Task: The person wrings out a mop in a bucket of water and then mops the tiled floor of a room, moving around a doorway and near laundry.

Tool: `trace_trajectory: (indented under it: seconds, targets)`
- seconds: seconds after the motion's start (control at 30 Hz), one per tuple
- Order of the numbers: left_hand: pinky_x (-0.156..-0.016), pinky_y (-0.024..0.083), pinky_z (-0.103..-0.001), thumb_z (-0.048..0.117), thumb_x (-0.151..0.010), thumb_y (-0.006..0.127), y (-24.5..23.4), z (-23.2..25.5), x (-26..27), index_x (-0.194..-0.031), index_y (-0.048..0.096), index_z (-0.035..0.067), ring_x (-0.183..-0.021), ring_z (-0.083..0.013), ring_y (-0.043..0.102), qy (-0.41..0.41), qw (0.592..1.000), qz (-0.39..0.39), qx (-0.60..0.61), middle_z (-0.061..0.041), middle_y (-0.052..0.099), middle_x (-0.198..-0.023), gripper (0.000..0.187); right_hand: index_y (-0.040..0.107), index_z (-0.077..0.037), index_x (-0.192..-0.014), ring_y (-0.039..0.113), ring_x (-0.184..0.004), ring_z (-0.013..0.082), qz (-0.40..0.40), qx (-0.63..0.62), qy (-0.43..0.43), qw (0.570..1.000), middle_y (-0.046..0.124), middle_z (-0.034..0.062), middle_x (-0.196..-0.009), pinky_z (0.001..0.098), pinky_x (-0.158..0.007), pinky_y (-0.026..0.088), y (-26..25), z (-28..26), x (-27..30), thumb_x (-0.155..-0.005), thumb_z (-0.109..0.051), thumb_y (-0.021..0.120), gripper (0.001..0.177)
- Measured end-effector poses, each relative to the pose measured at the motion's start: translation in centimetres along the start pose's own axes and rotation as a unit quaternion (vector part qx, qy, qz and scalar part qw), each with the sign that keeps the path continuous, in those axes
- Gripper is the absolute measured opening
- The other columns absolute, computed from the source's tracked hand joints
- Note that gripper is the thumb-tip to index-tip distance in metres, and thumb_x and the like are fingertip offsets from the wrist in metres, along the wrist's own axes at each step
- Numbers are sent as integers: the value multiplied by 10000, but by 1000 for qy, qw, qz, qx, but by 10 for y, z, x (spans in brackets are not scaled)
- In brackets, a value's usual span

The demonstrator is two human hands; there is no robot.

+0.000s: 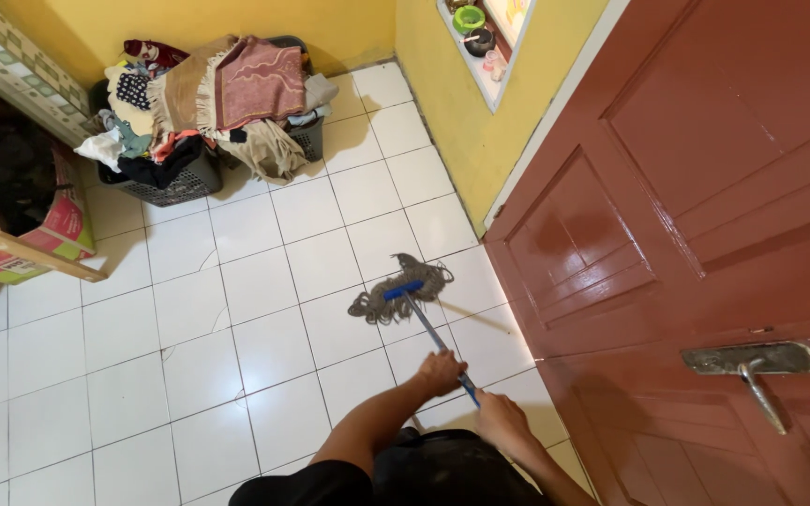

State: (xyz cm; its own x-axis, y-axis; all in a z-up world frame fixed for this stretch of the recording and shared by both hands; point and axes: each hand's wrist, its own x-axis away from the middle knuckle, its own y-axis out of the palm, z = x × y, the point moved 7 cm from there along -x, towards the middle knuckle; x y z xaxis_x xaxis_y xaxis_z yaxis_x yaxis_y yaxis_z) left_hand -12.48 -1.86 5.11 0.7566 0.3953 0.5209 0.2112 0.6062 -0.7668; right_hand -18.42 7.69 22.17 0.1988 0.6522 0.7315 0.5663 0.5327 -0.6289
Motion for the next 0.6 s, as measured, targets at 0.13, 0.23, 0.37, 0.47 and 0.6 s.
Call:
trace_trajectory:
  seconds: [0.13,0.23,0.37,0.47,0.6]
  targets:
    - [-996,494,-509,326,-954,678,-21,-32,-7,-1284,625,155,-1373,-363,451,-83,995,51,-8,-191,542,-1379,375,614,-48,-1273,726,-957,368,41,-6,-46,998,734,206,-996,469,-869,563,2,-21,-43,-924,-85,509,367]
    - [-1027,504,-495,298,-925,713,-33,-47,-9,-1305,588,137,-1397,-355,449,-102,992,77,23,-165,517,-1431,432,585,-14,-1292,715,-979,375,47,15,-67,997,728,215,-1023,471,-871,568,9,-29,-75,-920,-57,496,385]
    - [-1035,482,-517,277,-914,709,-29,-46,-3,-1380,510,147,-1385,-346,438,-100,987,102,78,-124,494,-1450,522,520,-2,-1342,712,-1005,370,19,73,-59,995,725,216,-1042,473,-871,577,24,-18,-91,-949,-49,465,399]
    - [-1002,462,-531,341,-940,703,-20,-23,-6,-1400,485,152,-1407,-385,346,-96,990,98,26,-217,386,-1495,543,402,-20,-1466,704,-1009,367,12,123,-55,991,709,216,-1059,471,-852,586,31,-1,-81,-944,-44,477,528]
    - [-1063,479,-498,370,-988,627,6,16,-10,-1422,519,162,-1453,-328,406,-55,997,26,47,-169,506,-1469,493,458,-31,-1441,717,-962,344,4,128,-81,988,731,174,-1012,469,-836,562,17,35,-41,-995,-97,423,452]
